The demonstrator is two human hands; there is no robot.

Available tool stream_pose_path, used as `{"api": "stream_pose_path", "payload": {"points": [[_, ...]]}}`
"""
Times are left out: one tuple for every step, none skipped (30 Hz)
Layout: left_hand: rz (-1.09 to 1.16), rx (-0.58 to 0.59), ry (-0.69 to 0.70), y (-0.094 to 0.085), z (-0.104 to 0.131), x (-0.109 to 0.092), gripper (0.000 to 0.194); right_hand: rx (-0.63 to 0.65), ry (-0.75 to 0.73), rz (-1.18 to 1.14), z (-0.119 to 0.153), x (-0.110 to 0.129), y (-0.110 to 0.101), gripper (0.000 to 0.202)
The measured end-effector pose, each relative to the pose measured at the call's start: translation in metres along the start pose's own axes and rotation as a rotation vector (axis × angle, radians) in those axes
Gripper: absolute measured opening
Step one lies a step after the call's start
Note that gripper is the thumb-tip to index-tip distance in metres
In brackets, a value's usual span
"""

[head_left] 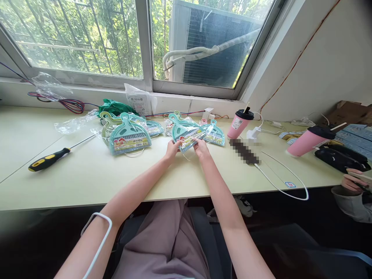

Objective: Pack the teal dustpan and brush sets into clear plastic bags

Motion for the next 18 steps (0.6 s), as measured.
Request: {"api": "stream_pose_path", "payload": {"points": [[0.004,-0.016,-0.007,-0.0006,-0.0005,-0.0003,0.025,0.03,0.003,0.002,0.0001,0.0009,0.0013,0.031],[0.007,-0.03,-0.013,-0.0014,-0.0012,-0.0004,0.024,0.062,0.006,0.002,0.0002,0.0018,0.0026,0.034],[0.008,-0.039,-0.017,-0.0021,-0.0021,-0.0003,0.025,0.091,0.01,0.003,0.0003,0.0024,0.0037,0.038],[0.006,-0.039,-0.017,-0.0028,-0.0031,-0.0003,0.025,0.111,0.014,0.004,0.0003,0.0028,0.0045,0.041],[0.001,-0.031,-0.013,-0.0032,-0.004,-0.0002,0.027,0.122,0.016,0.006,0.0003,0.0028,0.005,0.044],[-0.005,-0.016,-0.004,-0.0034,-0.0048,-0.0001,0.029,0.122,0.017,0.011,0.0002,0.0025,0.005,0.046],[-0.01,0.004,0.006,-0.0034,-0.0054,0.0,0.031,0.112,0.015,0.018,0.0,0.0018,0.0046,0.048],[-0.014,0.025,0.016,-0.0033,-0.0059,0.0002,0.034,0.095,0.012,0.028,-0.0002,0.0009,0.0039,0.048],[-0.017,0.042,0.025,-0.0031,-0.0062,0.0004,0.036,0.079,0.006,0.036,-0.0005,-0.0001,0.0032,0.048],[-0.018,0.052,0.03,-0.003,-0.0065,0.0006,0.038,0.068,-0.003,0.041,-0.0007,-0.0011,0.0026,0.049],[-0.018,0.054,0.033,-0.0031,-0.0068,0.0009,0.039,0.059,-0.01,0.045,-0.0008,-0.002,0.0021,0.049],[-0.019,0.052,0.034,-0.0033,-0.007,0.0012,0.039,0.052,-0.015,0.046,-0.0008,-0.0027,0.0018,0.049],[-0.02,0.049,0.034,-0.0035,-0.0072,0.0014,0.039,0.049,-0.019,0.045,-0.0007,-0.0033,0.0017,0.048],[-0.023,0.045,0.034,-0.0037,-0.0073,0.0016,0.038,0.048,-0.022,0.041,-0.0005,-0.0036,0.0017,0.048],[-0.028,0.043,0.034,-0.0039,-0.0075,0.0017,0.038,0.046,-0.022,0.038,-0.0003,-0.0038,0.0018,0.048],[-0.035,0.043,0.034,-0.0041,-0.0075,0.0017,0.037,0.047,-0.022,0.034,-0.0001,-0.0038,0.002,0.048],[-0.044,0.043,0.035,-0.0044,-0.0075,0.0016,0.037,0.052,-0.021,0.03,0.0001,-0.0037,0.0023,0.048],[-0.055,0.042,0.034,-0.0047,-0.0075,0.0015,0.036,0.057,-0.019,0.029,0.0002,-0.0035,0.0027,0.047]]}}
Point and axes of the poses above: each hand's wrist, its own z-axis away from the middle knuckle, its own y-axis out of the palm, x = y × z, the point moved 3 cm from there along -z, towards the middle knuckle, and after that the axes turned 12 degrees about -y, right-handed, at the moved point
